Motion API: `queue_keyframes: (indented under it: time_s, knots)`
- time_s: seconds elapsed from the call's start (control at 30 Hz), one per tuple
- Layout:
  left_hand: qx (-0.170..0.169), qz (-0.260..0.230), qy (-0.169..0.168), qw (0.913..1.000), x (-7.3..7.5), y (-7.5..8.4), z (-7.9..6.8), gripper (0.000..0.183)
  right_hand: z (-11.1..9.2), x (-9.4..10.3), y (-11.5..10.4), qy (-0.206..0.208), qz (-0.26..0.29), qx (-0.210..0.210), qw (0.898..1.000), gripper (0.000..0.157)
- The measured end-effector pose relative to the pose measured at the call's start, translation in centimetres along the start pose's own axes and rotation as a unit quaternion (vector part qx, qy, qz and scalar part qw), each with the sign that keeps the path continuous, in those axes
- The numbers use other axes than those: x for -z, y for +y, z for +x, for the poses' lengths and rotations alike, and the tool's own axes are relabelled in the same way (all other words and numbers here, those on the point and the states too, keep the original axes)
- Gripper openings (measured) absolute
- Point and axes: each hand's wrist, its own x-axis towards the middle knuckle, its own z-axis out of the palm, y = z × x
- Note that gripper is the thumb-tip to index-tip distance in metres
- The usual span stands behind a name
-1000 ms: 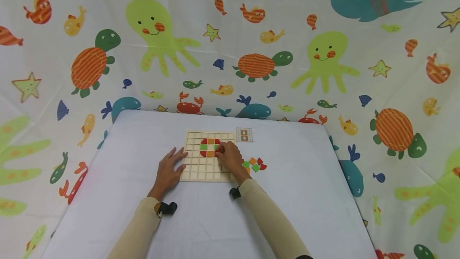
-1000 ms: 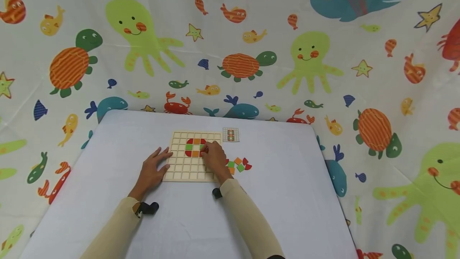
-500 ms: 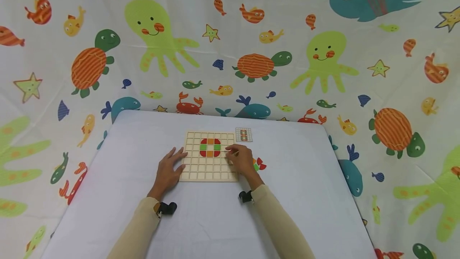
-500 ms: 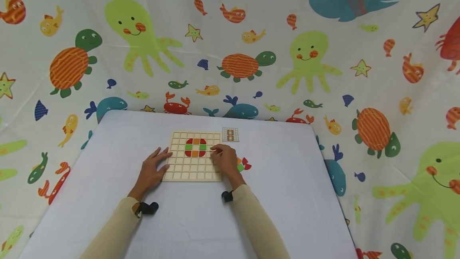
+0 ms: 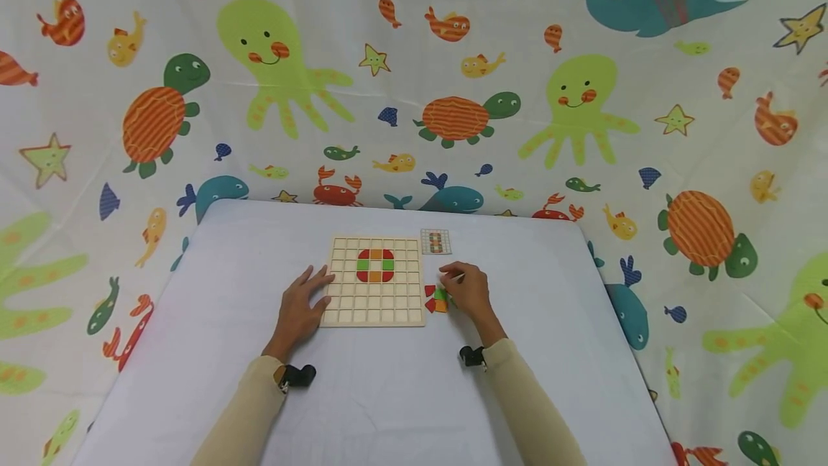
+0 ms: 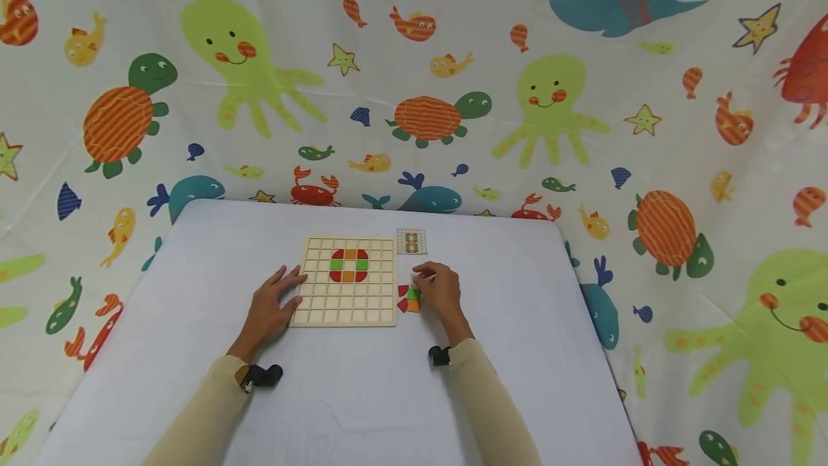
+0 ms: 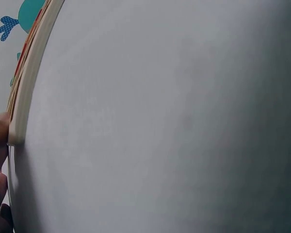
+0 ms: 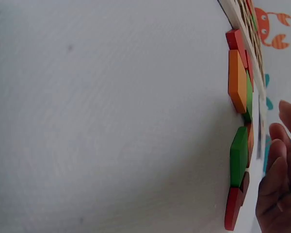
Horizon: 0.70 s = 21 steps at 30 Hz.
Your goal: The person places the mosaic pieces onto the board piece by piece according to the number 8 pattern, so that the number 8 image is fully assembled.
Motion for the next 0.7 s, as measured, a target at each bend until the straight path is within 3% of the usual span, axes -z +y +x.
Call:
queue_keyframes:
  time_s: [0.2, 0.37, 0.5, 0.7]
  knots:
    - [-0.002, 0.0, 0.0, 1.0, 0.1, 0.0, 0.0, 0.049, -0.3, -0.4, 0.4, -0.04, -0.024, 0.008, 0.999, 0.017]
    - [-0.006, -0.005, -0.002, 1.0, 0.1, 0.0, 0.0, 0.049, -0.4, -0.9, 0.5, -0.079, -0.081, 0.053, 0.992, 0.017]
    - [-0.01, -0.005, -0.001, 0.9999, 0.1, -0.1, 0.0, 0.049, -0.4, -1.2, 0.4, -0.087, -0.12, 0.086, 0.985, 0.022]
    - [-0.012, -0.007, 0.0, 0.9999, 0.1, -0.1, 0.0, 0.049, -0.3, -1.5, 0.6, -0.086, -0.149, 0.1, 0.98, 0.024]
